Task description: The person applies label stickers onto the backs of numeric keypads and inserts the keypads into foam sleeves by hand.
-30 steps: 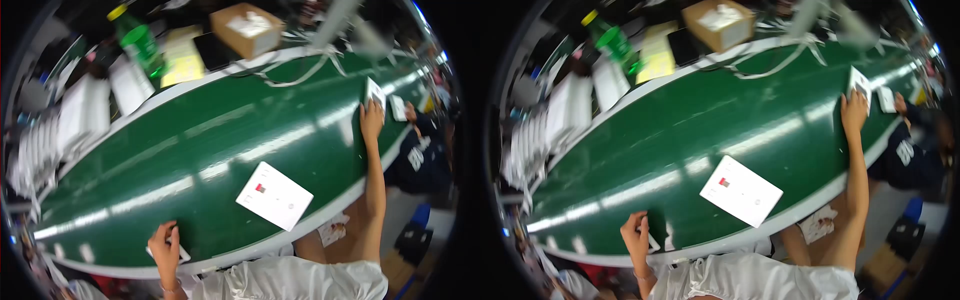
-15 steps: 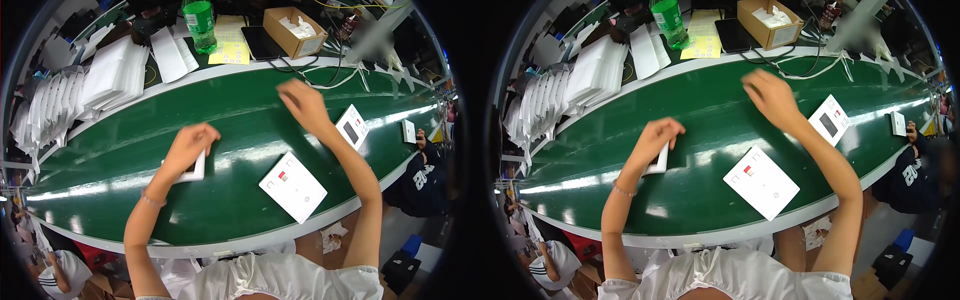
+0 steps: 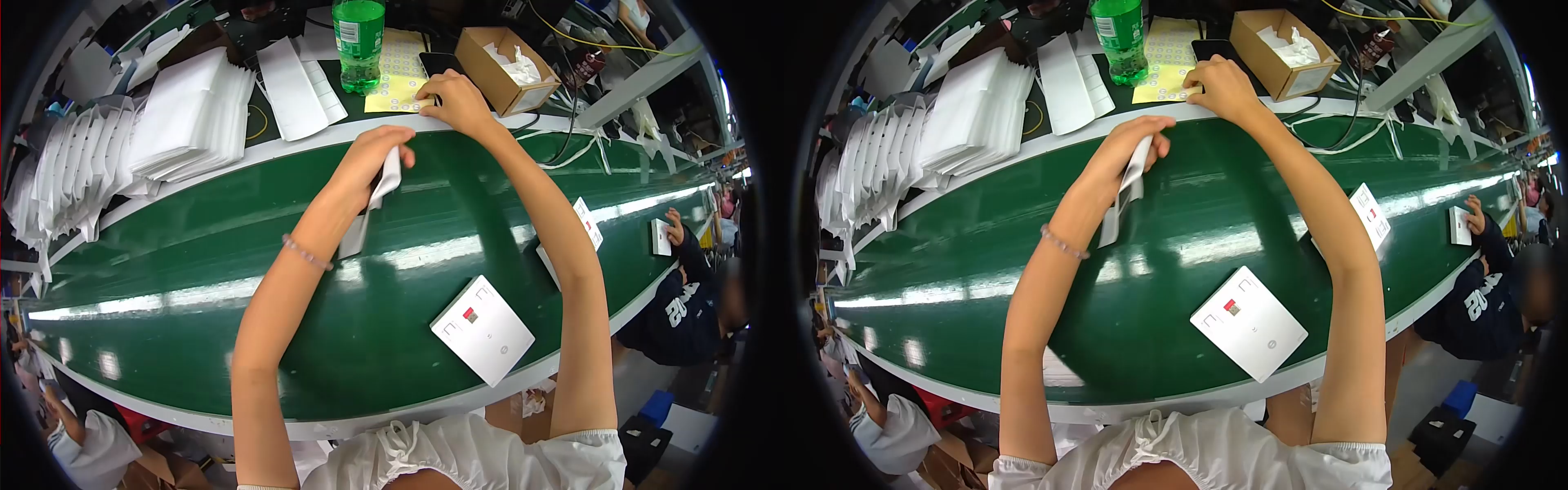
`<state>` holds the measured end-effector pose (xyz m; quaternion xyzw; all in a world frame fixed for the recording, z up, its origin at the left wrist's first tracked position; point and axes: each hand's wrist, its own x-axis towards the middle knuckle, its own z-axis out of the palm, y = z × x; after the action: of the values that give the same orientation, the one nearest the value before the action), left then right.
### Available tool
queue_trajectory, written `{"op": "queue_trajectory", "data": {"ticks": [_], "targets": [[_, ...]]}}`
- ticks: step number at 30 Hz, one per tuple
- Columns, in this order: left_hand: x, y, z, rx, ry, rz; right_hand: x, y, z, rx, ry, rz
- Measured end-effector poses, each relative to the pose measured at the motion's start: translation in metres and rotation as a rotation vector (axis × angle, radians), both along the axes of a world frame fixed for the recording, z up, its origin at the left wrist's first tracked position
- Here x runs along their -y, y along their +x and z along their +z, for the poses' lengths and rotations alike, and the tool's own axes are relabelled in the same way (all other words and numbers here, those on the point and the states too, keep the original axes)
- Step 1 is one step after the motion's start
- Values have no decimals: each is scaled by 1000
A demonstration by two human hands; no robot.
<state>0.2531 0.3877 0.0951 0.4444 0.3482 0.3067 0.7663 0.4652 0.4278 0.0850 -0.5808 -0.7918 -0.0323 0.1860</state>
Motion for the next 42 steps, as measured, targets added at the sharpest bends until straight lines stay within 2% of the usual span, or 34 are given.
{"op": "queue_trajectory", "data": {"ticks": [1, 5, 10, 16, 20, 26, 30, 35, 39, 42], "targets": [[-8, 9, -4, 2, -4, -1, 0, 0, -2, 2, -4, -1], [-40, 41, -34, 260, -363, 119, -5, 2, -5, -117, -24, -5], [-33, 48, -45, 450, -427, 200, -14, 4, -6, -177, -90, -3], [-49, 53, -53, 440, -445, 132, -17, 0, -10, -174, -13, 26], [-56, 65, -36, 128, -481, 362, -10, -3, -5, -269, -90, -34], [-74, 67, -63, 121, -468, 321, -8, 2, -6, -537, -184, -47], [-88, 59, -81, 111, -460, 291, -9, -2, -6, -360, -64, 46], [-105, 51, -103, 104, -448, 267, -10, -1, -9, -268, 38, 122], [-63, 48, -36, -31, -342, 298, -15, 0, -19, -200, 132, 131], [-47, 49, -32, -86, -240, 354, -17, -2, -17, -171, 152, 126]]}}
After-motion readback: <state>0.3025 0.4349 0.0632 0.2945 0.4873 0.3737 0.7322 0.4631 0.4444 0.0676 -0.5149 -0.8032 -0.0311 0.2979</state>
